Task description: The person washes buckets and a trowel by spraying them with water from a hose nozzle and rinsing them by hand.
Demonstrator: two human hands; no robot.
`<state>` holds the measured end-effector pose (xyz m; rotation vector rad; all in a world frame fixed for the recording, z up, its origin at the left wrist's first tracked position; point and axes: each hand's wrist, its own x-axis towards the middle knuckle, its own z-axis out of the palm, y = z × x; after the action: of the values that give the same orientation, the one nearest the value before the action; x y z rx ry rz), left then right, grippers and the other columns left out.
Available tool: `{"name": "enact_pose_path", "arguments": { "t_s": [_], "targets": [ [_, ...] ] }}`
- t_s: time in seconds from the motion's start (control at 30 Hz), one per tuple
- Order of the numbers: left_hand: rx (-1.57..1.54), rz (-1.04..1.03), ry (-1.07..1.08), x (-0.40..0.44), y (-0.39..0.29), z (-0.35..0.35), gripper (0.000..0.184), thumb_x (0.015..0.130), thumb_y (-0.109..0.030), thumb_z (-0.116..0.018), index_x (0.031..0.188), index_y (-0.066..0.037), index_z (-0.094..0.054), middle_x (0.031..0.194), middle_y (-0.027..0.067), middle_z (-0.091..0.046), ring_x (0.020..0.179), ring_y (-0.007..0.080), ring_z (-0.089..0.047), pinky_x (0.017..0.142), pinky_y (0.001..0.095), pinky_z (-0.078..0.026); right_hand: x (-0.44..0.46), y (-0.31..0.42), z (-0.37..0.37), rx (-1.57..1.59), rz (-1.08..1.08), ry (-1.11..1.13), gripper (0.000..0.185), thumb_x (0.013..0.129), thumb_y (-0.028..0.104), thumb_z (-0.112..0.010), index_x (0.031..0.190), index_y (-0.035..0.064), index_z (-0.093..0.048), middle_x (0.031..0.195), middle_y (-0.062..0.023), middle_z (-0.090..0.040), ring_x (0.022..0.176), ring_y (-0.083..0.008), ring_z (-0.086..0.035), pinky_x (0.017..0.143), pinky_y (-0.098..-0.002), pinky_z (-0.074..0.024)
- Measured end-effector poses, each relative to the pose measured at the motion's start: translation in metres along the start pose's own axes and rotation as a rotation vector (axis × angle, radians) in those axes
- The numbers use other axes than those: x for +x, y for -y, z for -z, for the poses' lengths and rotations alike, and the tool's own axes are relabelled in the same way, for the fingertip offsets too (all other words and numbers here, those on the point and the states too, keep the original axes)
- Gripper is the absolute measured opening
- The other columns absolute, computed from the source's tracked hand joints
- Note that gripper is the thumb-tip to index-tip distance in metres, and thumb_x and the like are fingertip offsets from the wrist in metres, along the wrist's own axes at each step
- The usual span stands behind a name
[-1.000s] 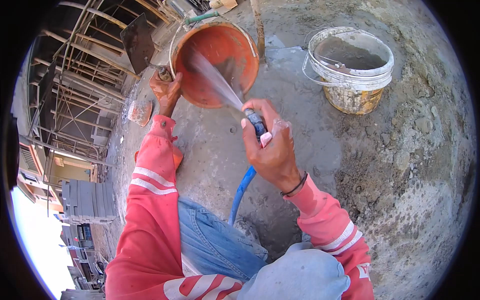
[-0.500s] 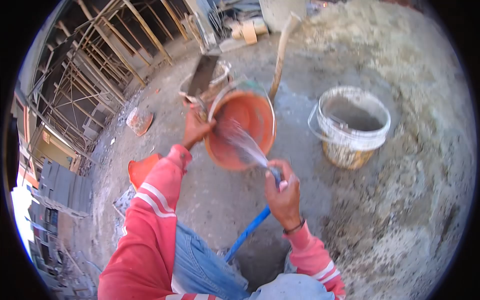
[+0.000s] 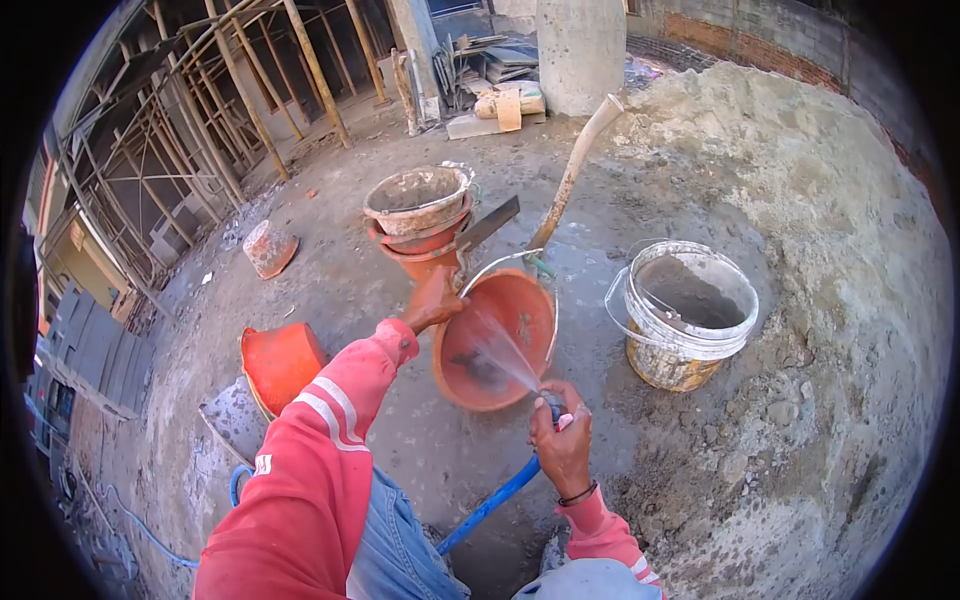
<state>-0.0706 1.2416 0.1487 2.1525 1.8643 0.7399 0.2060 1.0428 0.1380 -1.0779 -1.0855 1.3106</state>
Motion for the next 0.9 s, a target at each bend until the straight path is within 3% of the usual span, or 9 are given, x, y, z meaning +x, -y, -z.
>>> {"name": "enact_pose_path", "arguments": {
  "t_s": [0.2,0.37,0.67,0.9],
  "targets": [
    [0.23,-0.034,-0.043,-0.014,-0.017,0.011,0.028,0.075,-0.021,-0.076,0.097,-0.006,-0.068,0.089,0.0231,-0.071,0.089,0.0443,-0.068,0.076,0.0569,-0.052,0.002,0.005,-0.007,0.001,0.021,-0.012,0.01,0.102,0.011,-0.056,0.109,0.0039,-0.06,0.061,0.0018,-0.052,0.05,-0.0056,-0.05,0.045,-0.0237,-0.0406],
    [0.324,-0.042,-0.049,-0.015,-0.008,0.012,0.031,0.079,-0.021,-0.074,0.107,-0.01,-0.068,0.108,0.0211,-0.071,0.098,0.0411,-0.068,0.08,0.0568,-0.054,0.009,-0.001,-0.016,-0.031,0.054,0.015,0.011,0.103,0.012,-0.056,0.108,0.0044,-0.06,0.06,0.0017,-0.053,0.051,-0.0058,-0.05,0.045,-0.0243,-0.0391],
    [0.253,-0.009,-0.064,-0.018,-0.013,0.011,0.031,0.081,-0.027,-0.076,0.105,-0.009,-0.07,0.086,0.0229,-0.071,0.086,0.0463,-0.069,0.076,0.0563,-0.054,0.009,-0.008,-0.02,-0.102,0.052,-0.014,0.012,0.102,0.012,-0.056,0.11,0.0042,-0.06,0.06,0.0012,-0.054,0.051,-0.0063,-0.051,0.045,-0.025,-0.0388],
    [0.19,-0.053,-0.117,-0.018,0.006,0.002,0.035,0.08,-0.027,-0.076,0.108,-0.008,-0.07,0.088,0.0251,-0.072,0.085,0.0479,-0.068,0.077,0.0568,-0.054,0.006,-0.007,-0.019,-0.059,0.024,0.015,0.011,0.103,0.011,-0.055,0.11,0.0041,-0.059,0.059,0.002,-0.051,0.05,-0.0056,-0.048,0.044,-0.0245,-0.037]
  ]
}}
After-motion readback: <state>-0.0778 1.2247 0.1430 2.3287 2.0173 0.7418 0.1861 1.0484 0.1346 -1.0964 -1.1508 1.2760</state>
